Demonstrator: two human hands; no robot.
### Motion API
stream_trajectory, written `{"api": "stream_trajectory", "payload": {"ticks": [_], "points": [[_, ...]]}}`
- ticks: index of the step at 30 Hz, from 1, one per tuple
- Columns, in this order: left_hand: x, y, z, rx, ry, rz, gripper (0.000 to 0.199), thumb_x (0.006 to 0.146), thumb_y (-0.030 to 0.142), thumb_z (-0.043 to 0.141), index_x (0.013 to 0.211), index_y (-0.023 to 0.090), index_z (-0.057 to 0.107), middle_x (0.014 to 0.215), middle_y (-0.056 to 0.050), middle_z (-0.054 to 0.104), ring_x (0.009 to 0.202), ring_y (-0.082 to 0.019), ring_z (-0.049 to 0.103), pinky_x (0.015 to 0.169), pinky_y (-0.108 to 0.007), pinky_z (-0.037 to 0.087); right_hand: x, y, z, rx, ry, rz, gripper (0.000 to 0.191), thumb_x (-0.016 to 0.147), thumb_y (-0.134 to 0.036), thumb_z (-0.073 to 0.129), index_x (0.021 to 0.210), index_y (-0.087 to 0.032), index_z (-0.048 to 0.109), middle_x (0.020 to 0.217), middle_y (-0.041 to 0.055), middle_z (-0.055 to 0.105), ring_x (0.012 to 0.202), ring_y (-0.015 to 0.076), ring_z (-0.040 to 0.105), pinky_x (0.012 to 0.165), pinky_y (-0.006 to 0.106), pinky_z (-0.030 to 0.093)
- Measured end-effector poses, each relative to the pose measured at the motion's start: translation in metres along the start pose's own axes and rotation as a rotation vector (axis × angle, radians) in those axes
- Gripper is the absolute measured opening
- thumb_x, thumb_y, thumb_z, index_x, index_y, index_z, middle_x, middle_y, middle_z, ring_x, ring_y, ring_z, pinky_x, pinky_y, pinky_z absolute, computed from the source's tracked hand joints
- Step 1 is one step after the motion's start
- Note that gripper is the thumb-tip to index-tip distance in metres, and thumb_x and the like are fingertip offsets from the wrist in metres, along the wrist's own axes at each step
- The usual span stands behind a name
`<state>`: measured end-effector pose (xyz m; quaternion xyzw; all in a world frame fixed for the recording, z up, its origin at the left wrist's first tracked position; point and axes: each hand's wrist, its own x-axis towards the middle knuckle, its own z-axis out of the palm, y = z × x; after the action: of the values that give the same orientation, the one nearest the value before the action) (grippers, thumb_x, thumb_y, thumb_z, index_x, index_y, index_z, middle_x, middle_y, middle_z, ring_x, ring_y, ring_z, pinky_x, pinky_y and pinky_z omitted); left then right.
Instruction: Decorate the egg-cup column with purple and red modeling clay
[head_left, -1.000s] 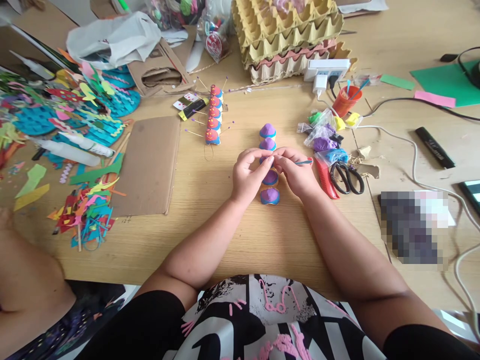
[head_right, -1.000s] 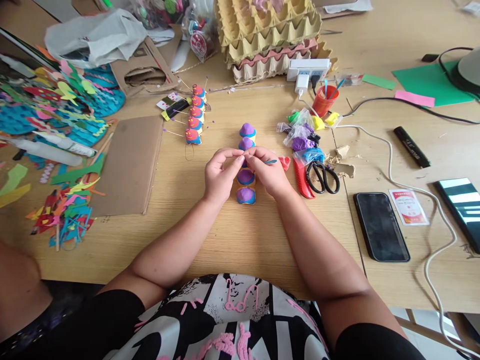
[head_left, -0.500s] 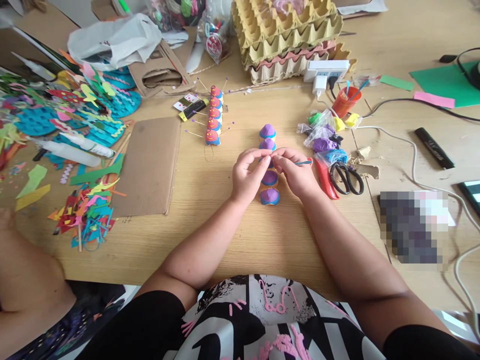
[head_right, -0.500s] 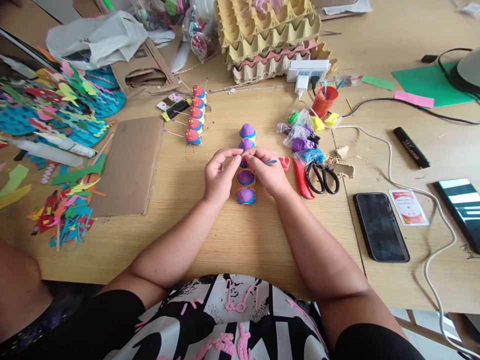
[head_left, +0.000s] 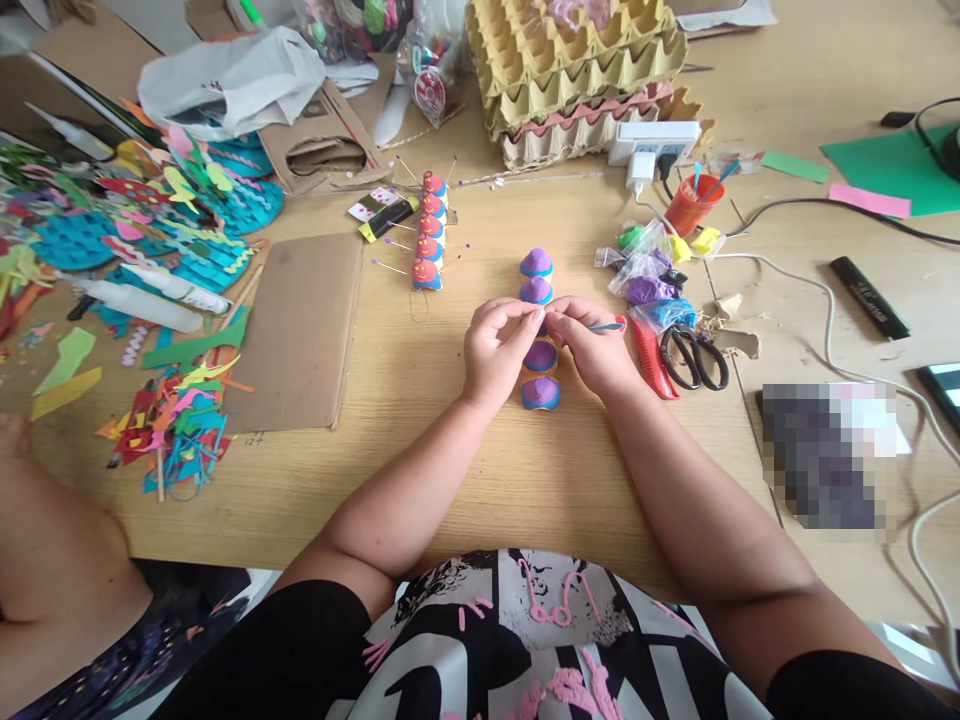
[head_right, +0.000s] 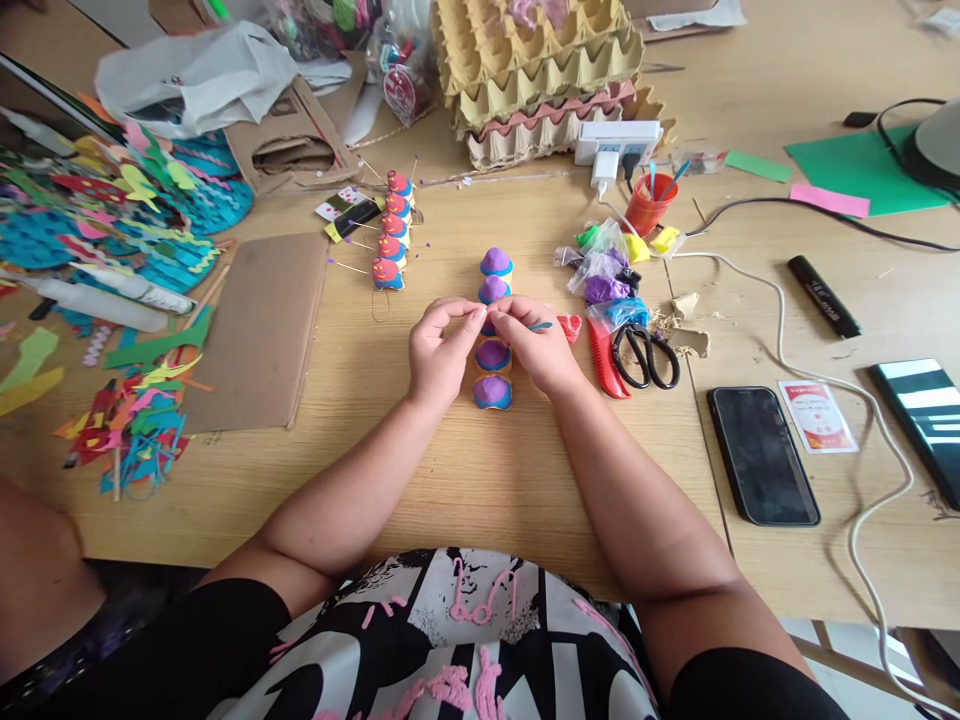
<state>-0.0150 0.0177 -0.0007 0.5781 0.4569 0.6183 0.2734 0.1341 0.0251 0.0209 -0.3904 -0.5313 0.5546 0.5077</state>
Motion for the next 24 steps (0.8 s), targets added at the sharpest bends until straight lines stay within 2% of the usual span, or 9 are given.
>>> {"api": "stream_trajectory", "payload": {"ticks": [5,8,15,18,21,24], "points": [[0.000,-0.002,-0.001,-0.022,0.023,0.011,0.028,0.095,0.053,0.077,0.092,0.025,0.080,0.097,-0.003,0.079,0.100,-0.019,0.073,0.100,-0.036,0.055,0.001,0.001,-0.001,0.022,0.017,0.000,0.019,0.086,-0.039,0.074,0.082,-0.021,0.072,0.066,-0.0034,0.058,0.062,0.0111,0.045,0.063,0.027,0.041],[0.000,-0.002,0.000,-0.046,0.026,0.002,0.026,0.095,0.051,0.077,0.094,0.025,0.081,0.098,-0.003,0.080,0.101,-0.019,0.073,0.101,-0.035,0.056,0.002,0.004,-0.003,0.006,0.075,-0.008,0.017,0.086,-0.038,0.074,0.083,-0.022,0.072,0.068,-0.0036,0.058,0.063,0.0111,0.046,0.064,0.027,0.042],[-0.007,0.015,0.002,-0.134,-0.004,-0.040,0.019,0.097,0.044,0.077,0.097,0.025,0.081,0.101,-0.003,0.079,0.101,-0.017,0.073,0.097,-0.033,0.056,0.005,0.010,-0.005,0.001,0.189,-0.093,0.012,0.088,-0.033,0.072,0.083,-0.022,0.072,0.064,-0.0055,0.051,0.060,0.0106,0.045,0.062,0.026,0.038],[-0.017,0.027,-0.011,-0.108,-0.090,-0.080,0.014,0.097,0.039,0.077,0.096,0.025,0.081,0.099,-0.002,0.078,0.100,-0.017,0.072,0.094,-0.032,0.054,0.004,0.008,-0.004,-0.035,0.216,-0.092,0.014,0.088,-0.035,0.071,0.083,-0.022,0.071,0.064,-0.0059,0.051,0.060,0.0106,0.044,0.063,0.027,0.038],[-0.032,0.036,-0.034,0.034,-0.218,-0.056,0.008,0.095,0.032,0.079,0.093,0.024,0.082,0.095,-0.002,0.076,0.097,-0.017,0.071,0.093,-0.033,0.053,0.004,0.008,-0.003,-0.068,0.236,-0.087,0.016,0.087,-0.038,0.072,0.082,-0.023,0.071,0.064,-0.0059,0.050,0.061,0.0113,0.045,0.065,0.028,0.040],[-0.046,0.034,-0.053,0.170,-0.227,0.003,0.006,0.095,0.027,0.078,0.092,0.025,0.083,0.089,-0.001,0.075,0.089,-0.016,0.070,0.089,-0.033,0.052,0.006,0.010,-0.002,-0.047,0.255,-0.088,0.015,0.086,-0.036,0.072,0.080,-0.023,0.071,0.065,-0.0050,0.053,0.061,0.0116,0.046,0.065,0.028,0.039]]}}
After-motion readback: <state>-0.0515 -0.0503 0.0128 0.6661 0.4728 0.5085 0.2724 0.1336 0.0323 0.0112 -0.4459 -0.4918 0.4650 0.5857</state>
